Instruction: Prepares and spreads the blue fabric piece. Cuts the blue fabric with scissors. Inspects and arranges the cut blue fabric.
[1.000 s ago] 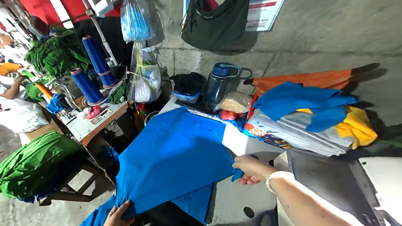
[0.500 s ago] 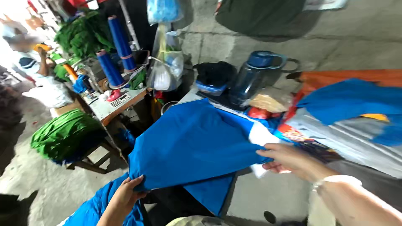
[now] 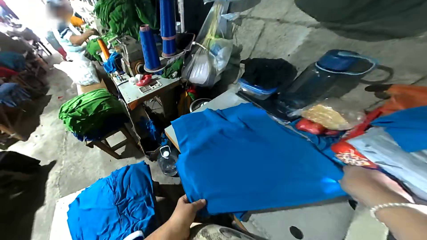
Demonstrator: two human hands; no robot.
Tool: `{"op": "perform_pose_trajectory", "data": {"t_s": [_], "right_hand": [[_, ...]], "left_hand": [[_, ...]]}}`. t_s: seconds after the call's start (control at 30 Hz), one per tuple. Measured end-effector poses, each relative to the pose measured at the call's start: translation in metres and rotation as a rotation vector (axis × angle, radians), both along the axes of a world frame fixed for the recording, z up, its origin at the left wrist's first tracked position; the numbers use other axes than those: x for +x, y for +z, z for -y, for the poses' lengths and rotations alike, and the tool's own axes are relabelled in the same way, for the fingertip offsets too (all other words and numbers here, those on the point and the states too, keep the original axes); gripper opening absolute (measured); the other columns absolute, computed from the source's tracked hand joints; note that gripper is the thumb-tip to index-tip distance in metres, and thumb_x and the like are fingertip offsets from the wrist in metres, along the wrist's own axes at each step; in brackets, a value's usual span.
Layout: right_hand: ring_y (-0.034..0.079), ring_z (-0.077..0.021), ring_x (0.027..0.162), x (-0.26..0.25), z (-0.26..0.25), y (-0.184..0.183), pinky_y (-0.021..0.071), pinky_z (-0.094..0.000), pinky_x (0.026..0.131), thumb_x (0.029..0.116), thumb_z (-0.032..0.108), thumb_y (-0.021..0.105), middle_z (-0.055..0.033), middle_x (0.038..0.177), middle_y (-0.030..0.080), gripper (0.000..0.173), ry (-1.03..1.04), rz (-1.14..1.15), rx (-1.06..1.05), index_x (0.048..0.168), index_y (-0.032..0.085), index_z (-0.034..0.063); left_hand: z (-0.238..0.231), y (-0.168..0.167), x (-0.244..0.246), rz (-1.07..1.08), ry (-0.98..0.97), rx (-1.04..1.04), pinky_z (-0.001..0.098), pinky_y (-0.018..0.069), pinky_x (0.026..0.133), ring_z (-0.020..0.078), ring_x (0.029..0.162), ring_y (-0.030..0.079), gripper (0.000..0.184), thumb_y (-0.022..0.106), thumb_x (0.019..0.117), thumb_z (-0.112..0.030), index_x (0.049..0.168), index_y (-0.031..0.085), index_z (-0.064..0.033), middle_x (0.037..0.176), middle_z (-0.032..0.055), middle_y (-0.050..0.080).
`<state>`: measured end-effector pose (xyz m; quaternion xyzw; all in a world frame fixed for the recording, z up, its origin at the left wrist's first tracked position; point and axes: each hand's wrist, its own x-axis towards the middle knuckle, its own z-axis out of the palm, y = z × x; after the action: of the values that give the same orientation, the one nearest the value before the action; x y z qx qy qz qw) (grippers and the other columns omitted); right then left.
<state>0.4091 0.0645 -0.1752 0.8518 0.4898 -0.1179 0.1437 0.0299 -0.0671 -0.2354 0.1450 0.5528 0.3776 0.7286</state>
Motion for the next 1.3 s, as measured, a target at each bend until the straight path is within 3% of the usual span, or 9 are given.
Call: {"op": "perform_pose_trajectory", "data": {"t_s": [0.23,0.5,0.67,0.77,0.83,0.97,1.07,1.17,1.3], "right_hand": [[0.051,-0.0546,0.13,-0.01,0.006,0.021,0.043,-0.0659,0.103,0.101,-0.003,0.052,-0.0418,0.132,0.054,0.032,-0.061,0.13,0.23,0.128,0.053,-0.0194],[0.052,-0.0578,0.127,-0.024,0.025,-0.005,0.0396,-0.0677,0.104,0.1037,0.001,0.049,-0.0432,0.127,0.056,0.032,0.059,0.217,0.116,0.127,0.053,-0.0217],[0.054,-0.0634,0.118,-0.054,0.033,-0.002,0.0424,-0.0784,0.092,0.0946,0.005,0.069,-0.0419,0.122,0.059,0.035,0.387,-0.025,0.302,0.124,0.062,-0.0114],[0.058,-0.0514,0.121,-0.115,0.072,0.006,0.0446,-0.0682,0.1,0.0981,0.013,0.067,-0.0308,0.124,0.064,0.031,0.625,-0.275,0.272,0.125,0.067,-0.0019],[0.069,-0.0417,0.101,-0.146,0.114,0.002,0.0541,-0.061,0.088,0.1009,0.023,0.063,-0.0232,0.107,0.071,0.027,0.651,-0.508,0.177,0.114,0.072,0.0009],[0.067,-0.0254,0.085,-0.147,0.161,-0.021,0.0542,-0.0446,0.08,0.1092,0.037,0.043,-0.0173,0.101,0.07,0.05,0.187,-1.164,-0.288,0.121,0.064,-0.0061],[0.067,-0.0116,0.071,-0.152,0.165,-0.043,0.0549,-0.0283,0.061,0.1115,0.043,0.021,-0.0029,0.09,0.071,0.055,-0.36,-1.551,-0.044,0.113,0.062,0.0063],[0.064,-0.0162,0.061,-0.172,0.145,-0.04,0.0517,-0.0284,0.051,0.1108,0.031,0.043,-0.0083,0.077,0.067,0.032,-0.839,-1.652,0.178,0.108,0.06,0.0051],[0.062,-0.016,0.055,-0.179,0.142,-0.03,0.0495,-0.0268,0.047,0.1065,0.019,0.054,-0.0101,0.075,0.065,0.016,-0.93,-1.646,0.254,0.111,0.058,0.0042]], "left_hand": [[0.016,0.029,0.013,0.091,-0.061,0.196,0.031,0.0605,0.083,0.0107,0.085,0.072,0.013,0.061,0.0958,0.007,0.107,0.063,-0.0004,0.09,0.0025,0.074],[0.016,-0.004,0.021,0.079,-0.156,-0.032,0.0316,0.0599,0.074,0.0153,0.081,0.07,0.021,0.063,0.0979,0.0,0.118,0.057,0.0011,0.093,0.0081,0.07],[0.018,-0.004,0.019,0.123,-0.135,-0.091,0.034,0.0594,0.079,0.0182,0.088,0.07,0.023,0.059,0.1016,-0.003,0.123,0.054,0.001,0.101,0.0108,0.069],[0.019,-0.002,0.019,0.105,-0.145,-0.07,0.0348,0.0598,0.081,0.0189,0.09,0.07,0.022,0.058,0.1018,-0.003,0.123,0.055,0.0017,0.101,0.0114,0.069],[0.016,0.004,0.02,0.087,-0.16,-0.041,0.0348,0.0602,0.079,0.019,0.089,0.071,0.019,0.057,0.1024,-0.004,0.121,0.055,0.0017,0.1,0.0112,0.069],[0.01,0.021,0.022,0.087,-0.14,0.015,0.0348,0.0605,0.08,0.0184,0.089,0.071,0.016,0.059,0.0997,0.001,0.116,0.058,0.0021,0.098,0.0104,0.07],[0.009,0.023,0.024,0.119,-0.155,0.011,0.0326,0.0601,0.074,0.018,0.083,0.07,0.013,0.056,0.1003,0.002,0.114,0.056,0.0008,0.095,0.0102,0.069],[0.003,0.021,0.032,0.15,-0.149,-0.045,0.0337,0.0596,0.07,0.0212,0.08,0.069,0.016,0.054,0.103,-0.006,0.118,0.054,-0.0003,0.095,0.0133,0.068],[-0.011,0.029,0.042,0.061,-0.198,-0.134,0.0365,0.0588,0.074,0.0223,0.087,0.069,0.035,0.059,0.1046,-0.028,0.13,0.056,-0.0042,0.103,0.0133,0.068]]}}
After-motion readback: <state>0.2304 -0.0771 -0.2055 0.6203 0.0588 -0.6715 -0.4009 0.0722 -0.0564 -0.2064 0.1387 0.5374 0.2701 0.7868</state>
